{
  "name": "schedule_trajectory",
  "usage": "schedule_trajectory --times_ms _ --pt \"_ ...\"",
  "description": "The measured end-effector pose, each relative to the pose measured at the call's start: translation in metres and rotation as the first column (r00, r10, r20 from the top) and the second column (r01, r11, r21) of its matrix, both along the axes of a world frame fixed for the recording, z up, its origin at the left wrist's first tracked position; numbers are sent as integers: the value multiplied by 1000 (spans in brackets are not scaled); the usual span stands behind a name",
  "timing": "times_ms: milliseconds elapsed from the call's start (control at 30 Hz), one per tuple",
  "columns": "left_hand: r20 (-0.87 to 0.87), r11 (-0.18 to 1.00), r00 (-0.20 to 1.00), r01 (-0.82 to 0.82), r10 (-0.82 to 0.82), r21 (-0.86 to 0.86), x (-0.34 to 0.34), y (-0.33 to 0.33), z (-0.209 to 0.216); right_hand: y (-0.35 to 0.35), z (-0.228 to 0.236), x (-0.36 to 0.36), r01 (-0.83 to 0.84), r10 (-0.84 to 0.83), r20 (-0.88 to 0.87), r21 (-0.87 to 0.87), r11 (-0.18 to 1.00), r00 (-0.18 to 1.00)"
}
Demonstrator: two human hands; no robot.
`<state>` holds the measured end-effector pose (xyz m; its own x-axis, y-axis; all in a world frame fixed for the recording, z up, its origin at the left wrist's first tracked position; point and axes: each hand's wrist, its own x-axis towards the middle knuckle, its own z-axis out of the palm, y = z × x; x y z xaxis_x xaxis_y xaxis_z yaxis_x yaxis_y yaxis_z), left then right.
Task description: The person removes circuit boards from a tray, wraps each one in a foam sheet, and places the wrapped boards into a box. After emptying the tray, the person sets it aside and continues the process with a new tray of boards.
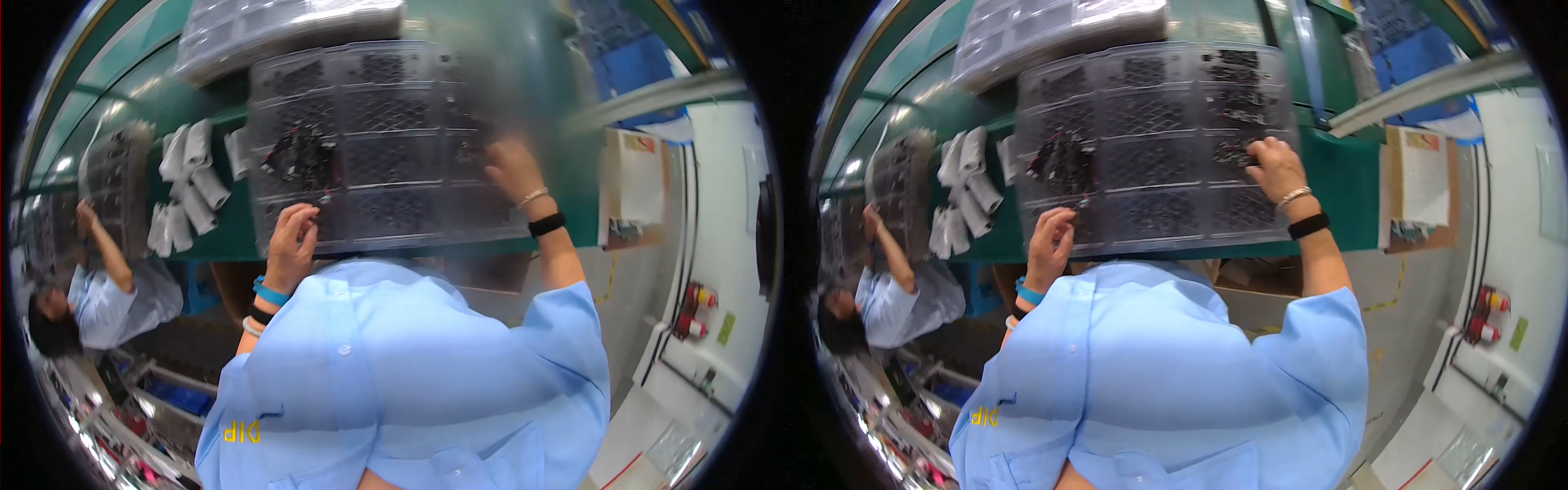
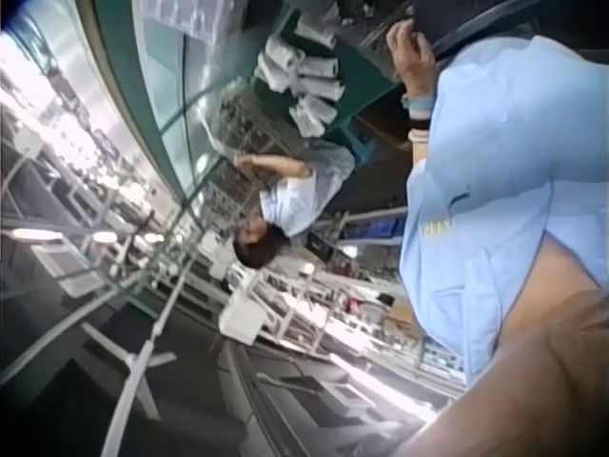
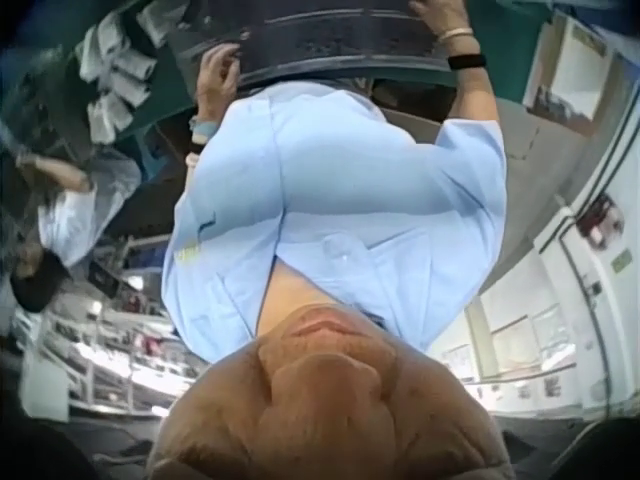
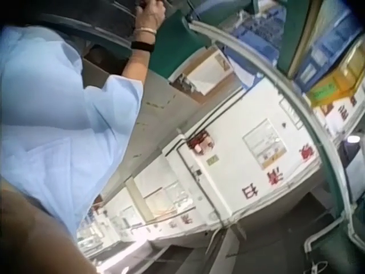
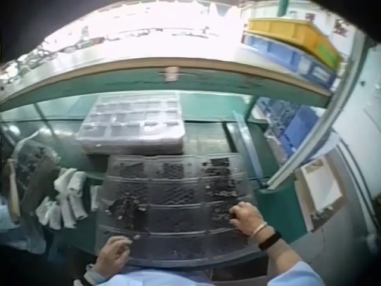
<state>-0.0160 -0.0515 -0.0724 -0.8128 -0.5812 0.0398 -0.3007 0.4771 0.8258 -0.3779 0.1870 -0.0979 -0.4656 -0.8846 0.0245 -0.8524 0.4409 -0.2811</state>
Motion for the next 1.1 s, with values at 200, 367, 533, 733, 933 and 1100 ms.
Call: schedule_trajectory --times_ms 200,367,533,733,933,1100 --pt "8 983 990 -137 139 -121 -3 -26 7 -14 25 14 -75 78 -80 38 996 994" --pt "42 926 958 -263 284 -270 -15 -59 -11 -65 44 48 -75 67 -56 -143 987 996" --pt "126 899 941 -253 315 -357 -38 -74 -33 -173 33 100 -66 109 223 -191 979 969" --pt "123 949 950 -267 289 -165 -37 -86 -40 -262 9 140 -59 51 196 35 998 979" --pt "103 950 955 -290 278 117 -5 -97 -4 -237 19 127 100 18 458 -233 967 889" --pt "32 805 940 -309 340 507 11 -110 23 -225 10 51 484 -151 791 -201 852 593"
